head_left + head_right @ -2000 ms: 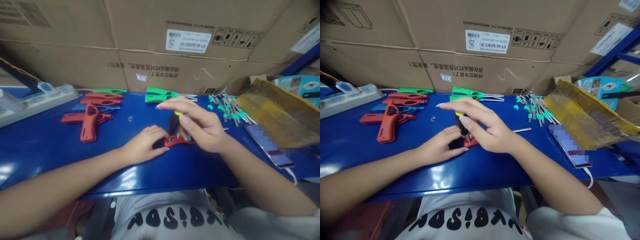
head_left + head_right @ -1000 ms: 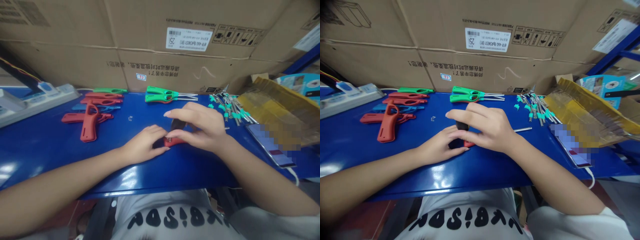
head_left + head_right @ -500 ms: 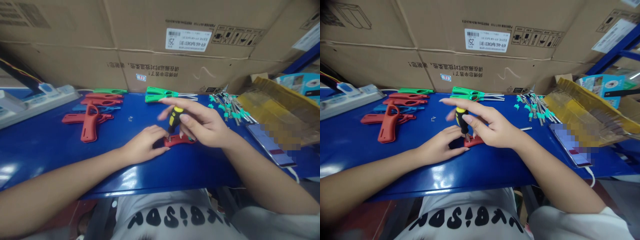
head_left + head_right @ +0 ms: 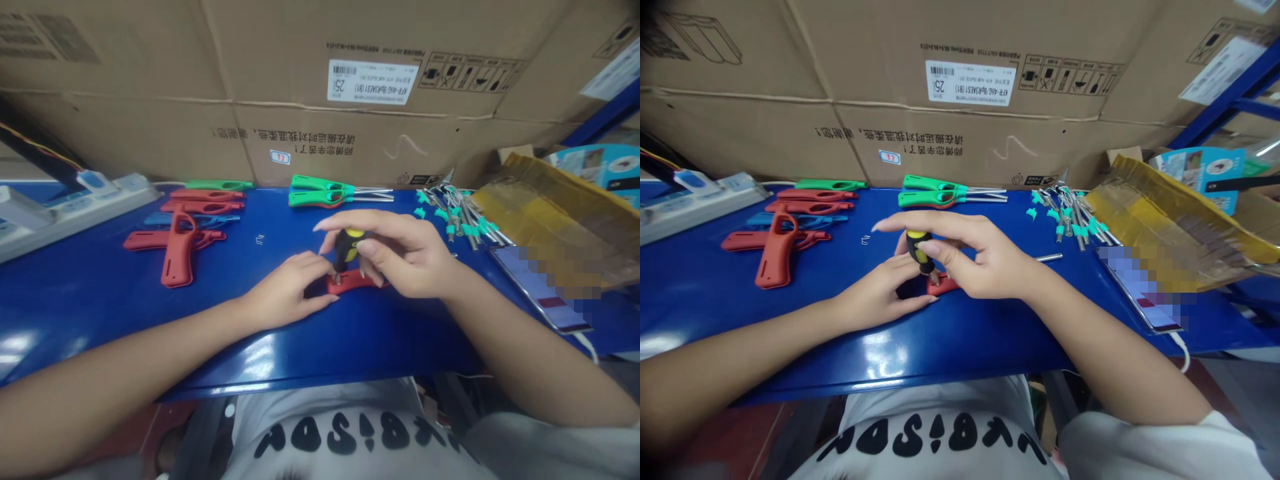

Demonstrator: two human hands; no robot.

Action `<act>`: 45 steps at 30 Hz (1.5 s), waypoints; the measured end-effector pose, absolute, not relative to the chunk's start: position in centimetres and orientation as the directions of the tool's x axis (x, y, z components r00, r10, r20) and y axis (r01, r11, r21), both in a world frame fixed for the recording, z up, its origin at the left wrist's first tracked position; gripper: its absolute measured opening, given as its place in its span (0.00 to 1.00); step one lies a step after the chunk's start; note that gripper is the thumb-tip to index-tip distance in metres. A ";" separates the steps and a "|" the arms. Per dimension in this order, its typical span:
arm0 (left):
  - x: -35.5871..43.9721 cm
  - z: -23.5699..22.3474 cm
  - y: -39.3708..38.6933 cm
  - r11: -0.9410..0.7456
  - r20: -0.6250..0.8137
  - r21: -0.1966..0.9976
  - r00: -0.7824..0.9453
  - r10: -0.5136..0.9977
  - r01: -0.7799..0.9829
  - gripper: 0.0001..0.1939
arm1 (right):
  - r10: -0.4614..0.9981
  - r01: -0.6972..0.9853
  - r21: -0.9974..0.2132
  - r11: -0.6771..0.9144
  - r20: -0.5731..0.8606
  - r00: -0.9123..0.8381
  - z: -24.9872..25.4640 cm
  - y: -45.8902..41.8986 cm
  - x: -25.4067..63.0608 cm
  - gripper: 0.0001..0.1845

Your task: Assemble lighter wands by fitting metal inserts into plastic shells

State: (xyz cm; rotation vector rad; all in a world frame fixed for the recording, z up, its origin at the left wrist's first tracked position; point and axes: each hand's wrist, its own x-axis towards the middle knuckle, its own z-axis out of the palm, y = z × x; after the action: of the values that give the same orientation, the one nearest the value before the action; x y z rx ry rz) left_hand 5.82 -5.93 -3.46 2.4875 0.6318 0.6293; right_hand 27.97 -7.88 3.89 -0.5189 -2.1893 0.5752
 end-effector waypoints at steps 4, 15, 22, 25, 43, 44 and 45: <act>5.7 -3.7 -5.9 -0.792 0.330 0.528 0.785 0.524 0.306 0.11 | 0.497 0.243 -0.437 0.866 0.704 -0.507 3.4 -7.3 28.0 0.11; 5.8 -3.5 -6.0 -0.776 0.312 0.550 0.786 0.534 0.309 0.12 | 0.538 0.256 -0.483 0.837 0.645 -0.543 3.5 -7.6 27.9 0.16; 5.7 -3.6 -5.9 -0.779 0.312 0.542 0.785 0.535 0.315 0.12 | 0.474 0.272 -0.389 0.880 0.699 -0.536 3.4 -7.7 27.8 0.17; 5.8 -3.6 -5.9 -0.783 0.314 0.538 0.787 0.531 0.314 0.12 | 0.528 0.193 -0.523 0.830 0.626 -0.573 3.7 -8.1 27.6 0.18; 5.7 -3.2 -6.0 -0.760 0.286 0.567 0.789 0.543 0.317 0.09 | 0.488 0.298 -0.386 0.873 0.682 -0.545 3.8 -8.5 27.3 0.22; 5.7 -3.3 -6.0 -0.762 0.286 0.563 0.789 0.544 0.322 0.09 | 0.498 0.291 -0.404 0.867 0.682 -0.536 3.8 -8.5 27.4 0.22; 5.7 -3.4 -6.0 -0.764 0.288 0.556 0.786 0.547 0.327 0.09 | 0.499 0.291 -0.406 0.866 0.690 -0.524 3.8 -8.4 27.4 0.21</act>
State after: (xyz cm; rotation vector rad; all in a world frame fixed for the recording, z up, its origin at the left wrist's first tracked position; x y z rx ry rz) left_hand 5.70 -6.02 -3.35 2.4890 0.6533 0.6069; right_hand 27.40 -8.40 3.79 -0.5697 -2.1557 0.3019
